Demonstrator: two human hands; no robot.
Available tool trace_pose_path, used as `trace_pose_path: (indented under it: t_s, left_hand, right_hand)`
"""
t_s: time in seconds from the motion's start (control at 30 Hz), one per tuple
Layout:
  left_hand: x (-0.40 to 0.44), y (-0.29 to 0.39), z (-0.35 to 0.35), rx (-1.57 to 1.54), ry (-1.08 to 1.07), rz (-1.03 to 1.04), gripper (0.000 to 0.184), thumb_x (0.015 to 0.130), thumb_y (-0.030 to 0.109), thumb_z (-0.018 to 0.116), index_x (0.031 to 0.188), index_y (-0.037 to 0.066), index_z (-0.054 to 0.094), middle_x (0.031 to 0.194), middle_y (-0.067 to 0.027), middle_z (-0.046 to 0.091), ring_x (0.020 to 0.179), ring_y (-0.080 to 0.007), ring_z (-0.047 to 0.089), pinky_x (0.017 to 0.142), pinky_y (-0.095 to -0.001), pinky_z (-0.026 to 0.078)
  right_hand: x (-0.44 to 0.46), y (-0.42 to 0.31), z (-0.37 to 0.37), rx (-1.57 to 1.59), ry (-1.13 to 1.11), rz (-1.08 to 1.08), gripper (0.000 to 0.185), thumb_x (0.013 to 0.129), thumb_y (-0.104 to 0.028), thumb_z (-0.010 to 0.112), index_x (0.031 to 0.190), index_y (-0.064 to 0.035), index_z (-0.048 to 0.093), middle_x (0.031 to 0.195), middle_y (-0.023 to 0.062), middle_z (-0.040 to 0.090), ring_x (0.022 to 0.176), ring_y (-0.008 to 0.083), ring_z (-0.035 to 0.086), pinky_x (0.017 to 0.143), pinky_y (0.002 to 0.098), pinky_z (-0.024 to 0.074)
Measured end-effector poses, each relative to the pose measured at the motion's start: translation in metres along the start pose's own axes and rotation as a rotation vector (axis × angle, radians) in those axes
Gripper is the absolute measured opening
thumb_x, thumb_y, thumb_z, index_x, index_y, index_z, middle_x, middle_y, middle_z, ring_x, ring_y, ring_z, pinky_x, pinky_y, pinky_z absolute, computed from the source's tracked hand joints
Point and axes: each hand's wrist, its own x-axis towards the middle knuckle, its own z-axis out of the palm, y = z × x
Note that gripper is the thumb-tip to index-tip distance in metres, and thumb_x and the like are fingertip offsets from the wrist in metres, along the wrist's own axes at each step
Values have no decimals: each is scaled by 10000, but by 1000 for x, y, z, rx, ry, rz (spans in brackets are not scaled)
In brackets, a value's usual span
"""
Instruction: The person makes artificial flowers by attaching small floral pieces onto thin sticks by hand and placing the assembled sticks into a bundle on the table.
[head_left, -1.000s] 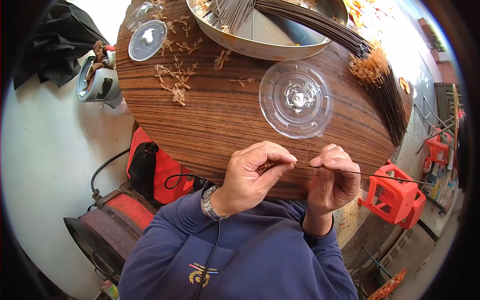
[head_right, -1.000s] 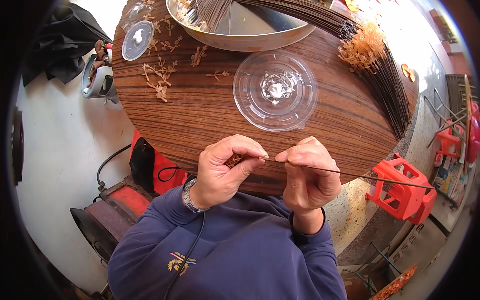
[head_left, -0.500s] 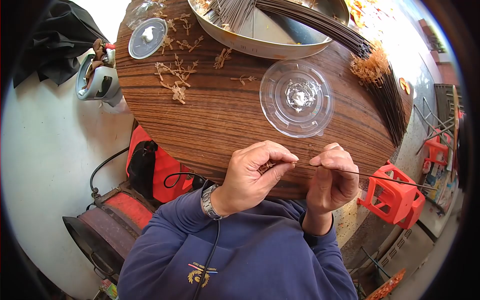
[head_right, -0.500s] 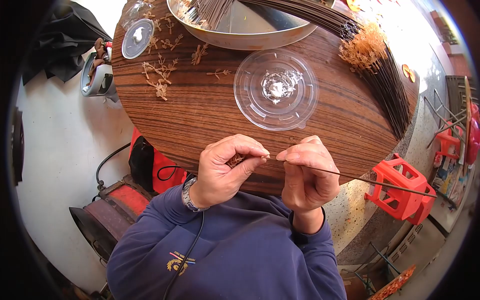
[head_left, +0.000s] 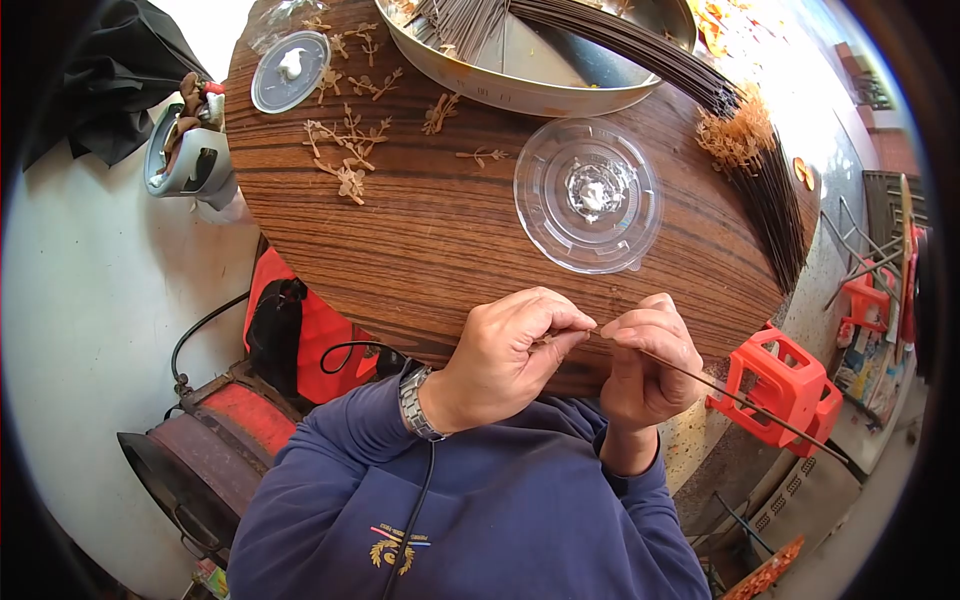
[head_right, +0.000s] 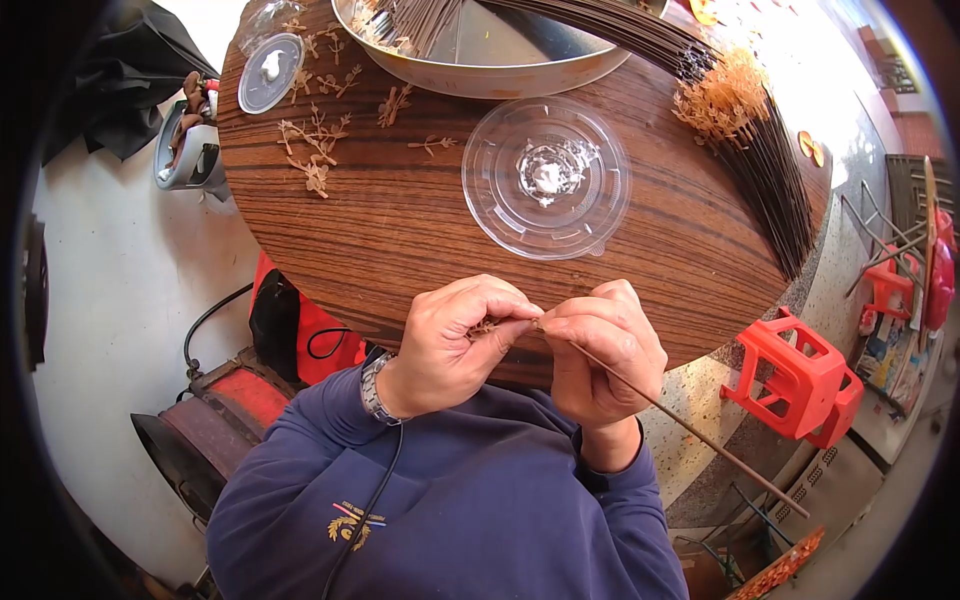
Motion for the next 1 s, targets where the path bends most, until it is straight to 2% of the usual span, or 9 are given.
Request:
trace_pose_path:
  t_s: [0.3, 0.6, 1.0]
  left_hand:
    - [-2, 1, -1, -43, 22, -64, 104, 862, -31, 728, 960, -8, 698, 893, -106, 713, 789, -184, 688, 686, -289, 542]
    - [-1, -1, -1, 7, 3, 12, 99, 871, -34, 716, 959, -10, 678, 885, -112, 704, 781, -192, 683, 676, -291, 535]
    - [-2, -4, 1, 57, 2, 79, 105, 861, -43, 715, 949, -15, 665, 873, -123, 691, 782, -221, 683, 674, -303, 532]
  right_hand:
    - [-9, -2, 3, 91, 136, 118, 161, 855, 86, 700, 963, -18, 641, 814, 110, 706, 674, 172, 609, 649, 290, 429]
    - [-6, -2, 1, -27, 64, 45, 180, 847, 89, 706, 979, -18, 645, 805, 110, 705, 639, 158, 581, 609, 281, 420]
    - [-2, -4, 5, -17, -4, 8, 183, 811, 102, 727, 935, -19, 668, 777, 102, 700, 622, 156, 533, 590, 293, 408]
